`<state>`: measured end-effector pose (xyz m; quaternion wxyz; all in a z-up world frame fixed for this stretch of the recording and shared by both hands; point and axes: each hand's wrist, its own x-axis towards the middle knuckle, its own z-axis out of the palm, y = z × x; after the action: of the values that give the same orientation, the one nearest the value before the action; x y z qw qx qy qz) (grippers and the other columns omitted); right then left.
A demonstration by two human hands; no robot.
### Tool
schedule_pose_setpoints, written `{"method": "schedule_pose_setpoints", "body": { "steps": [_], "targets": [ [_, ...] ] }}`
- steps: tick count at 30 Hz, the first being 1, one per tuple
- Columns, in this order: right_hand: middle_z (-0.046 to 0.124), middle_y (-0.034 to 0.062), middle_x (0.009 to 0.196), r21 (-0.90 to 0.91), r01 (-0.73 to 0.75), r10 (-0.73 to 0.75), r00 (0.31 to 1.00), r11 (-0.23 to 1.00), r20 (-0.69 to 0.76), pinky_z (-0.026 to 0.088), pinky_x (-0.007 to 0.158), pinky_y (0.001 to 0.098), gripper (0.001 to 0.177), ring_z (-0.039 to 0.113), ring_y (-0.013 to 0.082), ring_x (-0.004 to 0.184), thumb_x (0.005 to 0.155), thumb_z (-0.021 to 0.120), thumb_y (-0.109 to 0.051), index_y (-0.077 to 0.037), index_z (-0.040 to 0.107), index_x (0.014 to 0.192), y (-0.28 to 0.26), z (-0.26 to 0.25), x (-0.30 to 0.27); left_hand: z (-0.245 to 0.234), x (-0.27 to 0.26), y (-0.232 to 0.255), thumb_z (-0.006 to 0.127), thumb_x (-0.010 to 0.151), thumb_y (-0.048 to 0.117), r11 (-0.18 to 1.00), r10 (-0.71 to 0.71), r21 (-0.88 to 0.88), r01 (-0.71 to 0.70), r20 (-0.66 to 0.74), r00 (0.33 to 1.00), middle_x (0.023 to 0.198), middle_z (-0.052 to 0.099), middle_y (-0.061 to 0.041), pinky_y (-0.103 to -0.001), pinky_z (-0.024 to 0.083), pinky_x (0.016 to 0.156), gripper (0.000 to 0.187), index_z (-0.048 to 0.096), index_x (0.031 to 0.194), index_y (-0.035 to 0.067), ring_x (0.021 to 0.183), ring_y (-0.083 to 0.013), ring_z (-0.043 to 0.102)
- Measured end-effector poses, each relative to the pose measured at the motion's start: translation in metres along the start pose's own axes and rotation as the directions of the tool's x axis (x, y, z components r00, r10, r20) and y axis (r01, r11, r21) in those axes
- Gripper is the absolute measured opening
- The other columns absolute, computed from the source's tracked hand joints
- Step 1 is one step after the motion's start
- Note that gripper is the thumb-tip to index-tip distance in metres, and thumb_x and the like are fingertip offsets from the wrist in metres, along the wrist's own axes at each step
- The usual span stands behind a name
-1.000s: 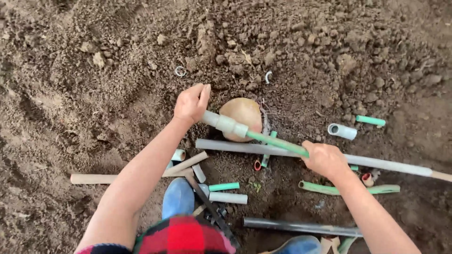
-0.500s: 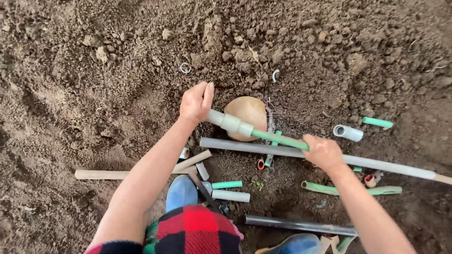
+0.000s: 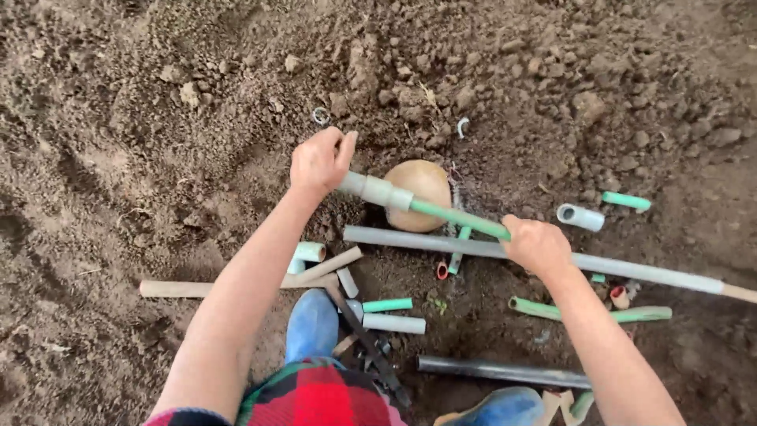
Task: The person assembles a pipe structure on the ground using various PVC pipes and fittings. They connect green and white pipes with elbows and couplings, using a rock as a makeshift anvil to tap pieces together.
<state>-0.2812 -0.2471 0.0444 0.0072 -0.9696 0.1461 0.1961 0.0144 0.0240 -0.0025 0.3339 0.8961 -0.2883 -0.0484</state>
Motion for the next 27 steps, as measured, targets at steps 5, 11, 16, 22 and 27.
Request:
{"method": "schedule_pose_setpoints", "body": {
  "steps": [5, 11, 16, 22, 27],
  "targets": [
    [0.056, -0.0014, 0.057, -0.030, -0.018, 0.019, 0.999, 0.999, 0.041, 0.055, 0.061, 0.0326, 0.016, 0.065, 0.0184, 0.058, 0.076, 0.058, -0.035, -0.020, 0.054, 0.080, 0.001, 0.012, 0.022, 0.015, 0.005, -0.019, 0.047, 0.095, 0.041, 0.998, 0.023, 0.059, -0.018, -0.084, 0.996, 0.048, 0.041, -0.001, -0.030, 0.045, 0.048, 0.042, 0.043, 0.062, 0.016, 0.048, -0.0188, 0.051],
    [0.056, -0.0003, 0.056, -0.019, -0.007, 0.009, 0.995, 1.000, 0.104, 0.054, 0.060, 0.0320, 0.020, 0.064, 0.0186, 0.057, 0.076, 0.061, -0.037, -0.019, 0.052, 0.078, 0.003, 0.009, 0.028, 0.039, 0.010, -0.038, 0.046, 0.098, 0.037, 0.999, 0.049, 0.012, -0.048, -0.088, 0.995, 0.048, 0.042, -0.004, -0.033, 0.045, 0.047, 0.042, 0.044, 0.062, 0.015, 0.050, -0.0228, 0.053],
    [0.053, 0.0008, 0.053, 0.057, 0.012, -0.017, 0.996, 0.998, 0.088, 0.053, 0.057, 0.0315, 0.020, 0.060, 0.0185, 0.051, 0.077, 0.062, -0.035, -0.017, 0.053, 0.076, 0.011, 0.049, 0.038, 0.037, 0.016, -0.043, 0.045, 0.099, 0.031, 0.997, 0.059, -0.046, -0.063, -0.094, 0.994, 0.046, 0.039, 0.000, -0.028, 0.043, 0.046, 0.042, 0.042, 0.061, 0.015, 0.044, -0.0171, 0.047],
    [0.059, 0.0038, 0.057, 0.095, -0.030, 0.026, 0.999, 0.995, 0.045, 0.056, 0.062, 0.0373, 0.021, 0.066, 0.0239, 0.060, 0.075, 0.059, -0.036, -0.017, 0.053, 0.082, -0.001, 0.034, 0.031, 0.033, 0.024, -0.034, 0.046, 0.098, 0.035, 0.995, 0.098, -0.011, -0.099, -0.094, 0.991, 0.047, 0.039, -0.002, -0.031, 0.043, 0.046, 0.043, 0.041, 0.061, 0.015, 0.045, -0.0185, 0.048],
    [0.056, -0.0012, 0.053, 0.088, -0.034, 0.034, 0.999, 0.996, 0.005, 0.055, 0.059, 0.0322, 0.018, 0.064, 0.0191, 0.055, 0.075, 0.058, -0.038, -0.020, 0.053, 0.075, 0.002, 0.027, 0.023, 0.028, 0.015, -0.029, 0.047, 0.098, 0.031, 0.998, 0.056, 0.001, -0.056, -0.075, 0.996, 0.047, 0.039, -0.002, -0.031, 0.044, 0.047, 0.042, 0.040, 0.060, 0.013, 0.046, -0.0193, 0.049]
  ]
}}
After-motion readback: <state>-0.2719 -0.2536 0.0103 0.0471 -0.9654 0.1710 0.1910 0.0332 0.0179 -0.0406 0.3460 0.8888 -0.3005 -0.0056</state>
